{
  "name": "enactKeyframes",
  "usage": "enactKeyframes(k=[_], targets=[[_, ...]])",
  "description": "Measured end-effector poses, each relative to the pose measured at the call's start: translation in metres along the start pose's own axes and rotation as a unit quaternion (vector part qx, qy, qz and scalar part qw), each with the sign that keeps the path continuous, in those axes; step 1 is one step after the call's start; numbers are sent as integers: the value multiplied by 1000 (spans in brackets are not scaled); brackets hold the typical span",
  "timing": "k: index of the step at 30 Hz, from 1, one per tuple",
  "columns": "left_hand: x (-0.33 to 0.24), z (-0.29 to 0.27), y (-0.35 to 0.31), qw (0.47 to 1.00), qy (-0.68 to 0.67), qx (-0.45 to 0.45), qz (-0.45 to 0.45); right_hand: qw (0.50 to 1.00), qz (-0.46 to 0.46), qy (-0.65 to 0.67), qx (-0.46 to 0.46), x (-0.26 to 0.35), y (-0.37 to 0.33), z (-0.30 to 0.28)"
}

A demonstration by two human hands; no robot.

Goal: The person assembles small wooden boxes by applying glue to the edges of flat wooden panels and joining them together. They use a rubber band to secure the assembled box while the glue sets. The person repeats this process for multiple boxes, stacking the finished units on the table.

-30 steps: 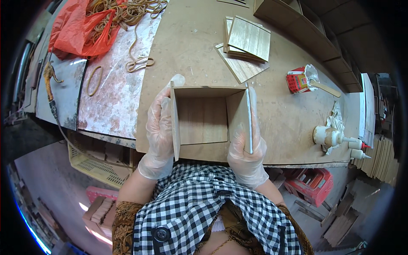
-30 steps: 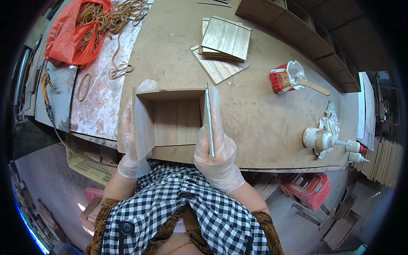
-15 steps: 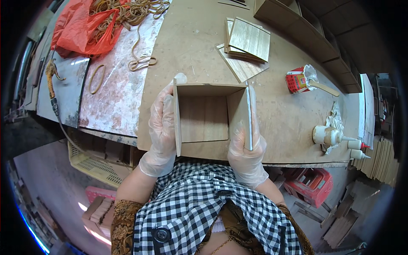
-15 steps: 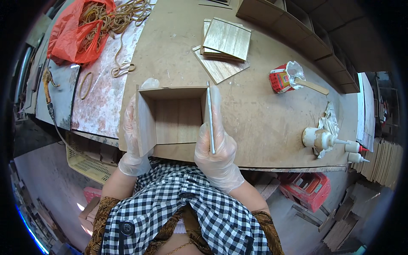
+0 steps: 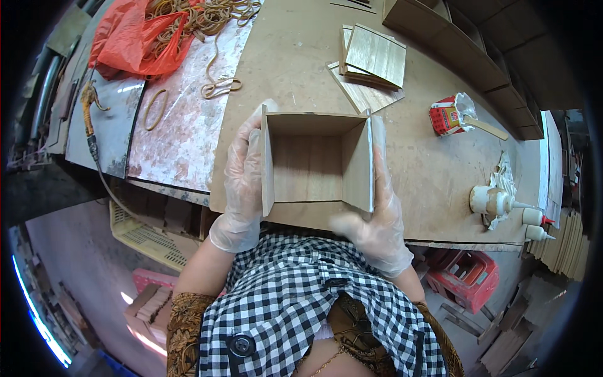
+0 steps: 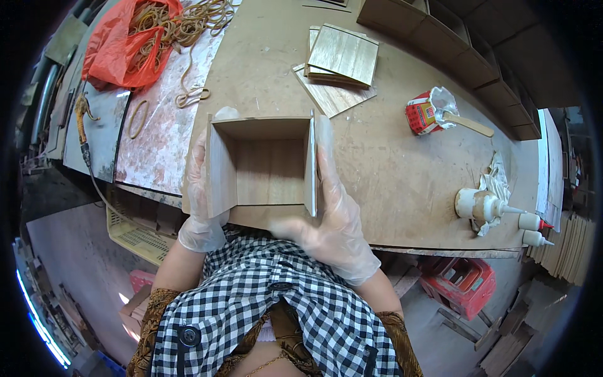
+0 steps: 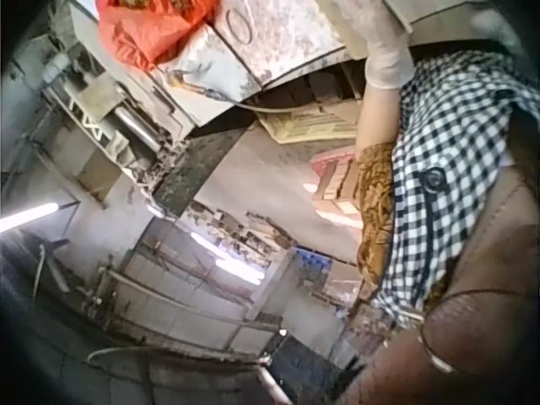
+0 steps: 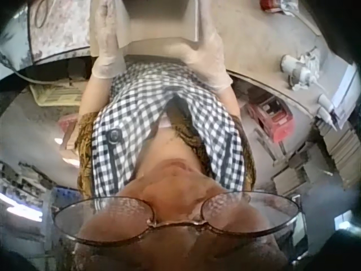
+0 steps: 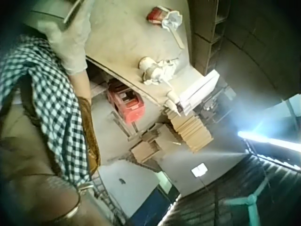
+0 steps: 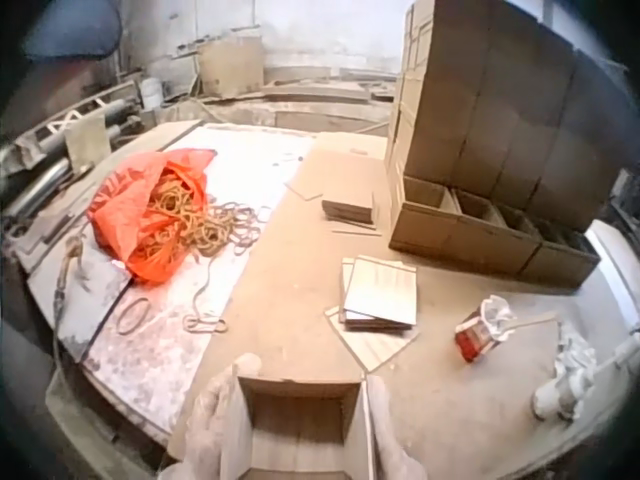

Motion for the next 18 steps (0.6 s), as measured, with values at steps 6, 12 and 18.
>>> enactKeyframes(k=[6,12,18], targets=[[-36,-6,10,991,83,-108,11,971,31,206,-116,-21,14,-17],[-30,23,41,986,-67,2,-152,929,68,352,-90,-61,64,-2],[-2,18,65,989,-49,60,-122,816,253,511,-92,-59,70,39]])
Point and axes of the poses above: each hand's wrist, its own y-axis towards the middle knuckle, its own z-axis out of the palm, x = y × z, the point moved 5 cm from there along y, towards the middle knuckle, and after that the axes turned 12 degrees about -z, right-handed, at the moved point
